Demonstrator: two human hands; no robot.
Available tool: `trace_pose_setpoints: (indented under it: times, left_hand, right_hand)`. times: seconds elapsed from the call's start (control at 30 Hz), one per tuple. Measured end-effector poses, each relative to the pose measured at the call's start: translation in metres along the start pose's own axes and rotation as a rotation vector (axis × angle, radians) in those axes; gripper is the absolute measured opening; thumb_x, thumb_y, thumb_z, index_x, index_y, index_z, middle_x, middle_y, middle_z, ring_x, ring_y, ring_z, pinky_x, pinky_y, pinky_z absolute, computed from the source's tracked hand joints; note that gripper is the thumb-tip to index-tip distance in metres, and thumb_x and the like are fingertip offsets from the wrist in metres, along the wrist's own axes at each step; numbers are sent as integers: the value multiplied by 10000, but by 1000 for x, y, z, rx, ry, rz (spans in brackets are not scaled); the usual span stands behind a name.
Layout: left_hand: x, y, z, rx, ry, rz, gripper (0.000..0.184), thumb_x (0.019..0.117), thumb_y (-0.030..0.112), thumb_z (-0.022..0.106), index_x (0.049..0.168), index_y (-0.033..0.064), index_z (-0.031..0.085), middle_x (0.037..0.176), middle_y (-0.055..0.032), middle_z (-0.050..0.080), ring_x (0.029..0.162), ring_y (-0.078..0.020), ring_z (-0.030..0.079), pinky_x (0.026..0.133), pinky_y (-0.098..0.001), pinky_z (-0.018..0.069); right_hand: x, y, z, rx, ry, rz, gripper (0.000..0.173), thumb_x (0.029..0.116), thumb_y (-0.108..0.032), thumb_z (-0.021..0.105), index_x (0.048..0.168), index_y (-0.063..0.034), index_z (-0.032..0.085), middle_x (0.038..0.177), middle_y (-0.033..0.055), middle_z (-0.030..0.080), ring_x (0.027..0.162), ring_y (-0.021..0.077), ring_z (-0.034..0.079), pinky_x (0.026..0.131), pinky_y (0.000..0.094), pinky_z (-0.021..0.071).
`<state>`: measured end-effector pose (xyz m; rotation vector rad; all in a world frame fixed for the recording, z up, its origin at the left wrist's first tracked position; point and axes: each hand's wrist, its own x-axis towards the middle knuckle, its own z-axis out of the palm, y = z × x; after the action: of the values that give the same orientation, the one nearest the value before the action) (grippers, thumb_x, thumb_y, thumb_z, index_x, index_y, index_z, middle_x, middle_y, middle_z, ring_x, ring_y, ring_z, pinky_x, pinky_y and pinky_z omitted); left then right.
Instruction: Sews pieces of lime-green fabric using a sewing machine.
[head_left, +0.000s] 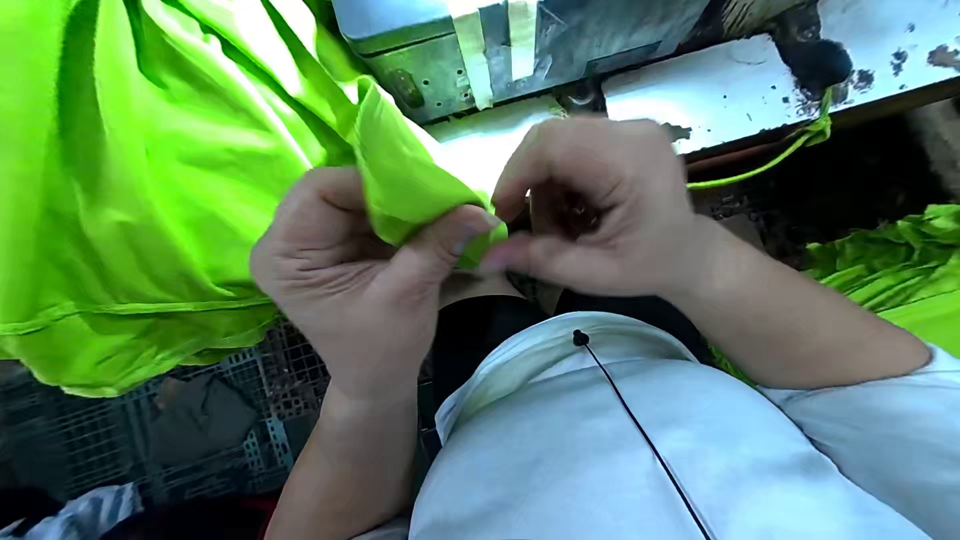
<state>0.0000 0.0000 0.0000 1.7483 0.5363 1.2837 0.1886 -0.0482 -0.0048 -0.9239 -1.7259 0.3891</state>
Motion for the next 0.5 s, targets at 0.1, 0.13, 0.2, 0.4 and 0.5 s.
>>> trace_pose_setpoints:
  times: [0.1, 0.13, 0.2, 0.4, 0.5]
  left_hand:
    - [3, 4, 4, 165, -146, 12, 122, 880, 37, 783, 983, 56, 719, 938, 66, 736, 884, -20, 705, 813, -190, 598]
    - [6, 4, 3, 227, -179, 31, 85, 896, 16, 756, 975, 21, 725, 935, 40, 734, 886, -24, 703, 813, -195, 591]
    - [11, -1, -2, 230, -155, 58, 107, 914, 2, 732, 1015, 35, 731, 985, 52, 745, 922, -27, 708, 844, -206, 598]
    - [28, 14, -34, -338, -55, -353, 166, 998, 93, 632, 1149, 158, 653, 1006, 30, 744, 886, -86, 727, 807, -266, 627]
    - [26, 31, -54, -194, -72, -371, 222, 1051, 113, 484, 1201, 186, 630, 911, 76, 713, 737, -20, 694, 657, -174, 601]
  right_hand:
    - [-9, 7, 11, -88, 31, 64, 173, 829, -93, 778, 873, 42, 678, 771, 91, 650, 688, 51, 590, 617, 166, 479]
    - [-9, 10, 10, -73, 63, 98, 124, 843, -46, 744, 900, 50, 689, 799, 93, 667, 699, 39, 599, 627, 162, 493]
    - [-8, 11, 7, 40, 110, 178, 78, 911, 9, 691, 961, 66, 711, 868, 85, 701, 698, 16, 622, 619, 160, 534]
    - [14, 6, -24, 479, 162, 465, 154, 983, 37, 609, 1126, 33, 665, 879, 13, 728, 568, 37, 630, 458, 185, 541]
    - [19, 3, -40, 320, -27, 461, 79, 1003, -56, 618, 1013, -22, 689, 735, -60, 636, 517, -18, 538, 441, 142, 476]
